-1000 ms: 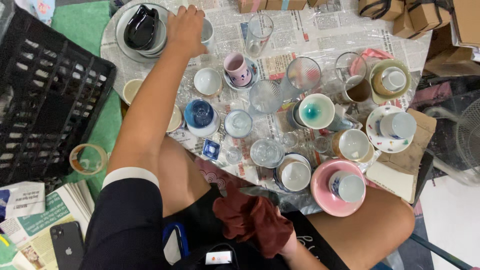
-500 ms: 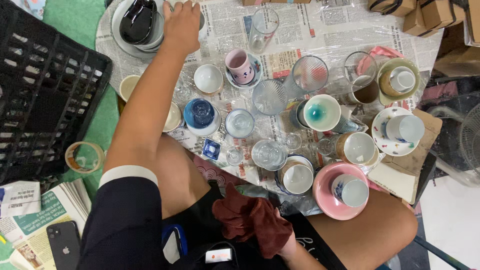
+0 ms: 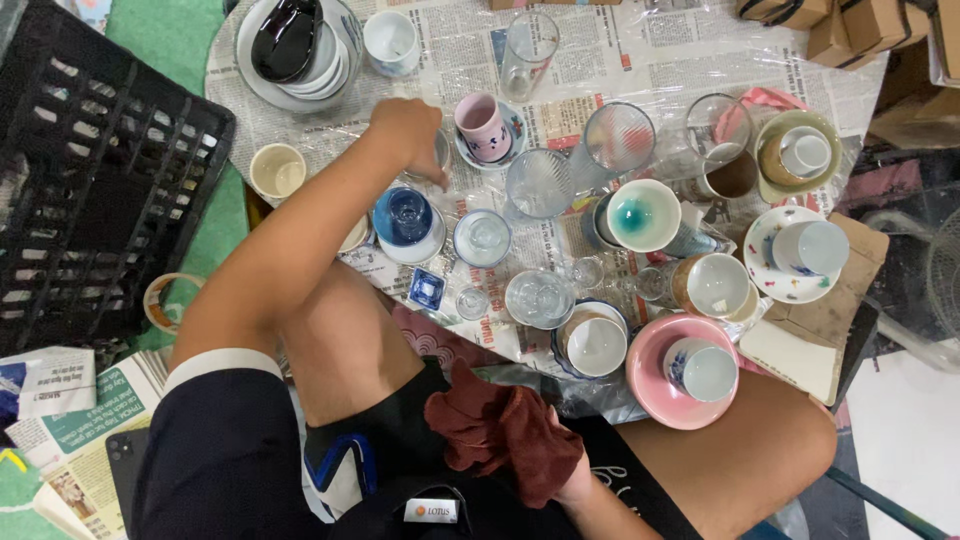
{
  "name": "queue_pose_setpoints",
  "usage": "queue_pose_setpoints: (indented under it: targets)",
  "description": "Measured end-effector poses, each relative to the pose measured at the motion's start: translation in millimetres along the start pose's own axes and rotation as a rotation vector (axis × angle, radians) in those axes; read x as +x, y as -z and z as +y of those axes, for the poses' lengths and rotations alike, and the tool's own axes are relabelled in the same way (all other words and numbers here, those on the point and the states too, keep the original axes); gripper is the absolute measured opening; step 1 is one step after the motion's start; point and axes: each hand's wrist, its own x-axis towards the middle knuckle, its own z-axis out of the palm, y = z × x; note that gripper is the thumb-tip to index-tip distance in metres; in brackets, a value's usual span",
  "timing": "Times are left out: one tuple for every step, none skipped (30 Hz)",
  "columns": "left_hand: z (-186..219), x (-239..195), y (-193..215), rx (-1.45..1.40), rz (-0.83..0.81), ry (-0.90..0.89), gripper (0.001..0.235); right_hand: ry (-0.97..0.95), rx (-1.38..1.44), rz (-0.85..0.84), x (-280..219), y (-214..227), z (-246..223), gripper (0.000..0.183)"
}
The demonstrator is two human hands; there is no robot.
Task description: The person sits cross-legged and wipes various ceramic bowls and cups with a brown cloth. They handle each item individually, wiping the exterior and interior surfaces before placing them back on the table.
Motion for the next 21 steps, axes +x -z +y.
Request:
queue_pose_setpoints:
  targets:
    - [1.1,2.7,-1.1,0.013,-0.063,0.018,0.088,0.008,-0.048,0.002,-0.8,-3.0,0.1,0.044]
    - [2.7,4.4,-4.3,0.005,-0.077,0.027,0.085,0.015,-0.093,-0.002,-4.5,-3.3,-3.0,0.044]
    - [3.8,6.2,-6.9,-0.003,-0.091,0.035,0.083,-0.103,0.471,0.005,-7.3,-2.7,-6.7,0.045]
    - [2.2,8.8,-5.5,-0.010,-0.098,0.048,0.080,-0.213,1.033,0.017,-4.6,-0.3,-7.5,0.047]
    - [0.4,10.2,-3.1,-0.016,-0.073,0.046,0.084,-0.321,1.595,0.029,-2.0,4.2,-10.1,0.048]
    - [-1.2,9.7,-0.4,-0.023,-0.048,0.047,0.088,-0.313,1.466,0.024,1.0,12.4,-13.8,0.047]
    - [-2.3,7.2,2.4,-0.031,-0.022,0.047,0.093,-0.304,1.338,0.020,5.2,22.9,-18.5,0.046]
    - [-4.8,3.2,6.9,-0.056,0.035,0.047,0.095,-0.293,1.210,0.018,11.8,34.6,-23.6,0.046]
    - [-9.4,-2.3,13.4,-0.082,0.093,0.048,0.097,-0.251,0.973,0.024,19.3,48.6,-29.1,0.047]
    - [-13.2,-10.6,19.5,-0.107,0.148,0.046,0.099,-0.209,0.777,0.044,26.4,62.8,-38.5,0.051]
    - [-20.8,-21.5,27.7,-0.203,0.244,-0.006,0.097,-0.159,0.571,0.097,33.3,79.4,-47.5,0.056]
    - [-29.6,-34.0,37.8,-0.299,0.345,-0.055,0.094,-0.118,0.374,0.153,41.5,97.3,-55.9,0.062]
    - [-35.0,-49.2,45.1,-0.434,0.413,-0.105,0.089,-0.087,0.205,0.207,48.7,114.5,-66.8,0.068]
    - [-37.1,-64.5,50.5,-0.573,0.477,-0.159,0.083,-0.090,0.132,0.241,54.1,131.5,-78.0,0.074]
    - [-37.0,-79.9,55.1,-0.701,0.491,-0.209,0.080,-0.094,0.054,0.282,58.7,147.7,-88.7,0.080]
    - [-35.6,-95.3,59.4,-0.826,0.507,-0.262,0.077,-0.091,-0.020,0.318,64.5,161.3,-98.5,0.086]
    - [-28.8,-110.1,60.7,-0.952,0.521,-0.317,0.073,-0.139,0.032,0.346,68.4,174.5,-106.7,0.094]
    - [-18.5,-123.7,61.1,-1.052,0.516,-0.388,0.071,-0.117,0.037,0.356,73.0,186.8,-113.0,0.087]
    - [-7.0,-137.9,59.9,-1.152,0.509,-0.460,0.069,-0.095,0.042,0.366,76.2,198.6,-117.3,0.080]
    - [4.1,-153.8,56.4,-1.254,0.495,-0.529,0.067,-0.074,0.049,0.370,77.0,209.3,-120.4,0.073]
    - [18.7,-165.7,51.4,-1.380,0.461,-0.611,0.069,-0.053,0.056,0.374,77.8,218.7,-121.4,0.067]
